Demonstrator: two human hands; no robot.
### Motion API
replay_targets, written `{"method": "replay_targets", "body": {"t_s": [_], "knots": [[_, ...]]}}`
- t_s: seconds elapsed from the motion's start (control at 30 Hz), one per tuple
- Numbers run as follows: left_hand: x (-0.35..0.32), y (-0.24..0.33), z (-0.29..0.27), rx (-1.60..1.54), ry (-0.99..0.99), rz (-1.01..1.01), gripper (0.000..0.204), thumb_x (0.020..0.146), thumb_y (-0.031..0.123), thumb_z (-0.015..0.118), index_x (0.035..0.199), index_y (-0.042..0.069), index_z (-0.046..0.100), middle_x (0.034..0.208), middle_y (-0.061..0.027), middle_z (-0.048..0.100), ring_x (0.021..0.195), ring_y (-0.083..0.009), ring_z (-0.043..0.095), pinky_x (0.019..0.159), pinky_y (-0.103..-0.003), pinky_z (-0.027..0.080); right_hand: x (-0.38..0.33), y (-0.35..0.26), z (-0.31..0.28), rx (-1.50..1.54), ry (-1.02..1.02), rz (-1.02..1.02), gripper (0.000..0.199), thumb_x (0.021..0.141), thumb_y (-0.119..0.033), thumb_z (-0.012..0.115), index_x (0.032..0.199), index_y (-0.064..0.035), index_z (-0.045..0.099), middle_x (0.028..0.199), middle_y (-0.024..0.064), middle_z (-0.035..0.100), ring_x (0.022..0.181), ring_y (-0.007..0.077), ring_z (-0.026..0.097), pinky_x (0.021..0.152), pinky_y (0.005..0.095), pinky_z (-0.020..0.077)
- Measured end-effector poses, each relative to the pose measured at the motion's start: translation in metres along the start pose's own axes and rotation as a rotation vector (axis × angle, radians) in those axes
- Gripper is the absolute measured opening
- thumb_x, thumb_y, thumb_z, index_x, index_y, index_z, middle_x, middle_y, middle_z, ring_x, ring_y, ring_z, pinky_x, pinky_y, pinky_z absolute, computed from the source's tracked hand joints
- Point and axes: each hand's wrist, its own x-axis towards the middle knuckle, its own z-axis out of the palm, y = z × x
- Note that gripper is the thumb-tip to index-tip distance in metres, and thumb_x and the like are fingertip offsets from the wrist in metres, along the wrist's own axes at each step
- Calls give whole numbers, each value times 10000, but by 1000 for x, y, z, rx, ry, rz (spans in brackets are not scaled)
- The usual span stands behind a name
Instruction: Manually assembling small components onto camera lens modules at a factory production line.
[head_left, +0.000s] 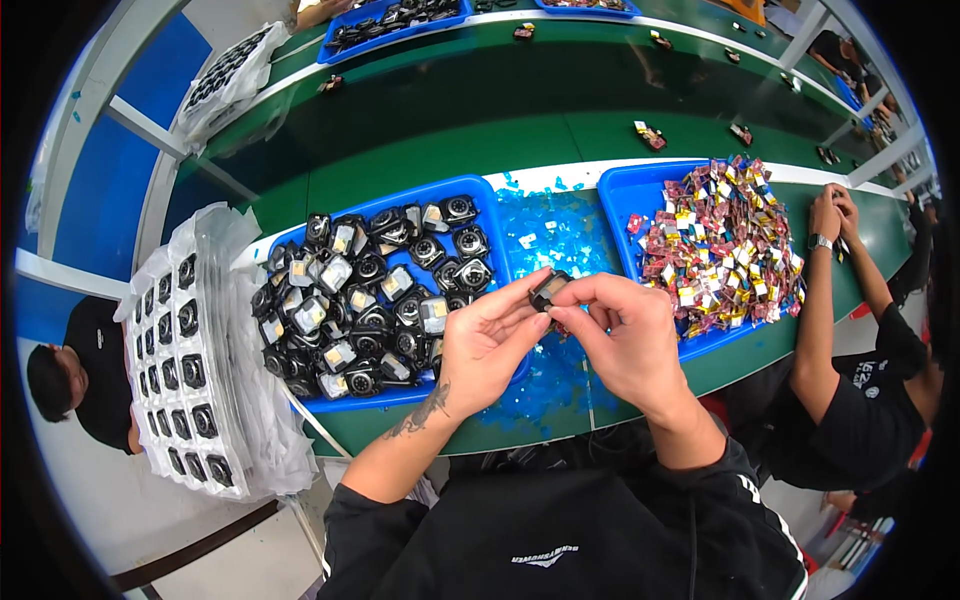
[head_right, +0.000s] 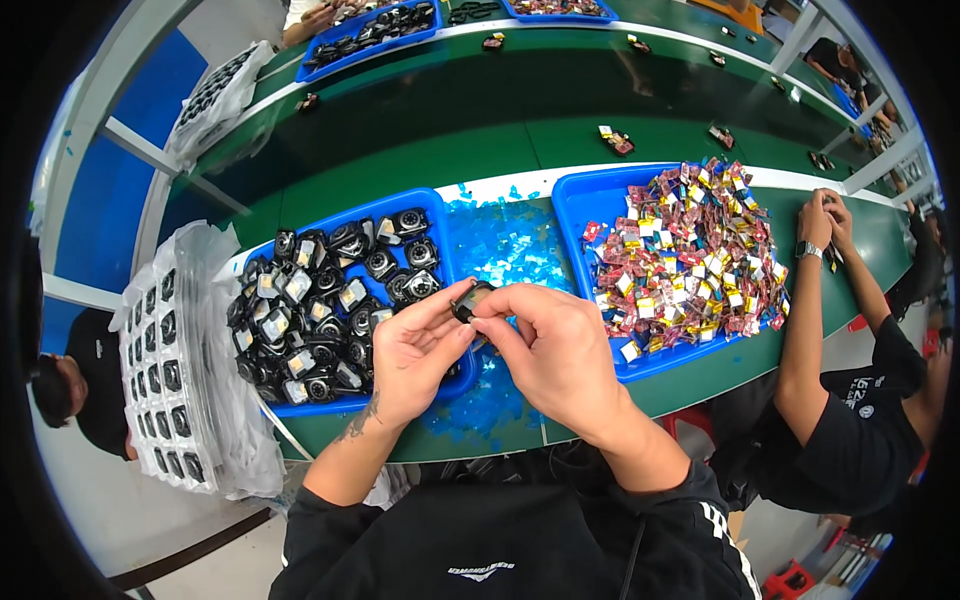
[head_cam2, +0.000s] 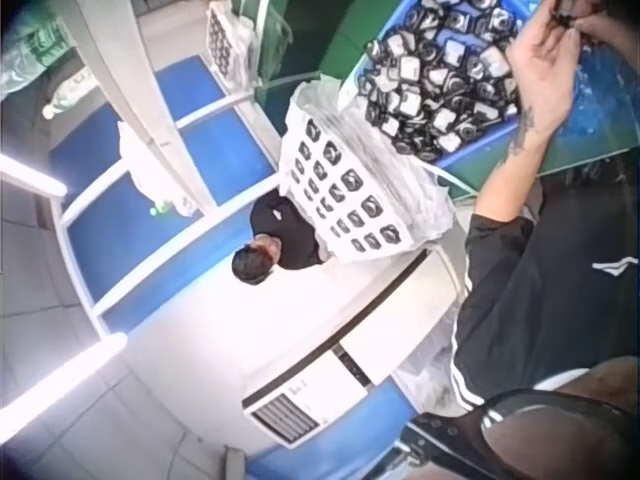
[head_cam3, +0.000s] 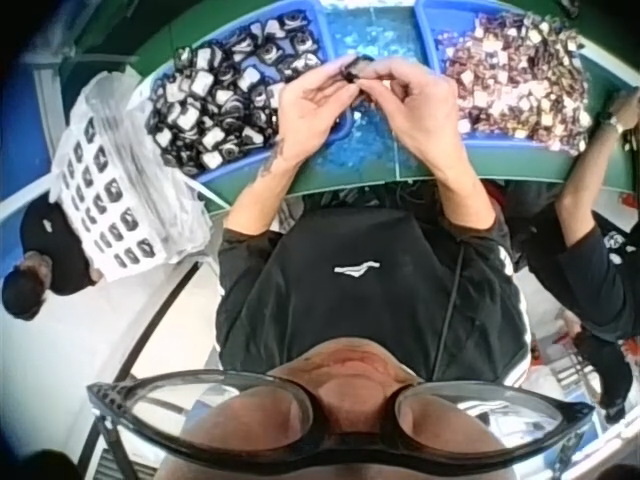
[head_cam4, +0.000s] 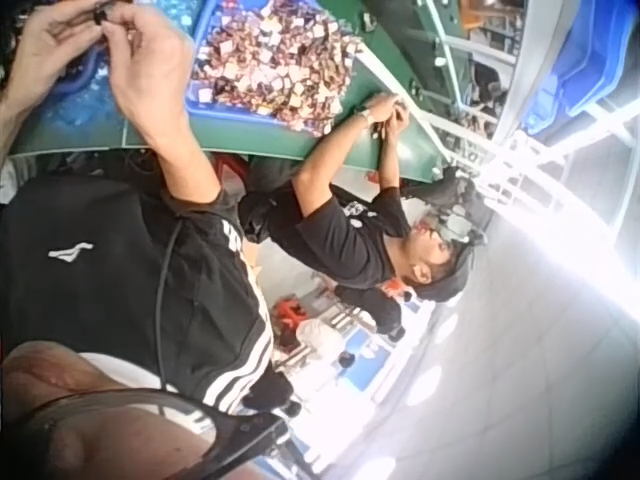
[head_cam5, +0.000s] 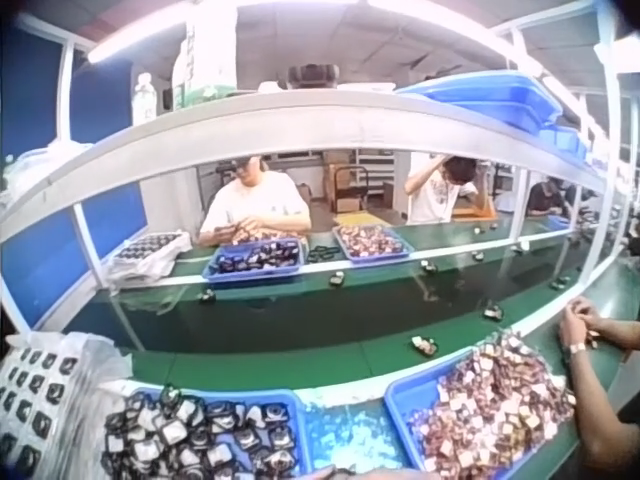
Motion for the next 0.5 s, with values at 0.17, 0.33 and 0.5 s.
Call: {"method": "replay_targets", "body": {"t_s": [0.17, 0.33, 0.5], "knots": [[-1, -4, -2, 2, -10, 13, 465, 917, -92, 548, 1373, -74, 458, 1277, -178, 587, 1162, -194, 585, 1010, -312, 472, 0, 4, 4, 17, 30, -25, 129, 777, -20, 749, 895, -29, 697, 691, 77, 631, 476, 127, 455, 459, 291, 377], [-3, -3, 0, -36, -7, -30, 465, 921, -86, 547, 1376, -68, 458, 1289, -174, 582, 1167, -193, 581, 1012, -317, 473, 0, 3, 2, 60, 0, 71, 123, 780, -23, 744, 896, -33, 704, 709, 71, 648, 479, 119, 459, 463, 284, 378], [-4, 0, 1, 78, -37, -19, 458, 930, -70, 544, 1379, -69, 454, 1284, -178, 584, 1169, -193, 577, 1011, -313, 472, 4, 1, 0, -1, 23, -18, 129, 748, -61, 777, 750, -30, 652, 639, 41, 600, 476, 153, 459, 470, 295, 388]]}}
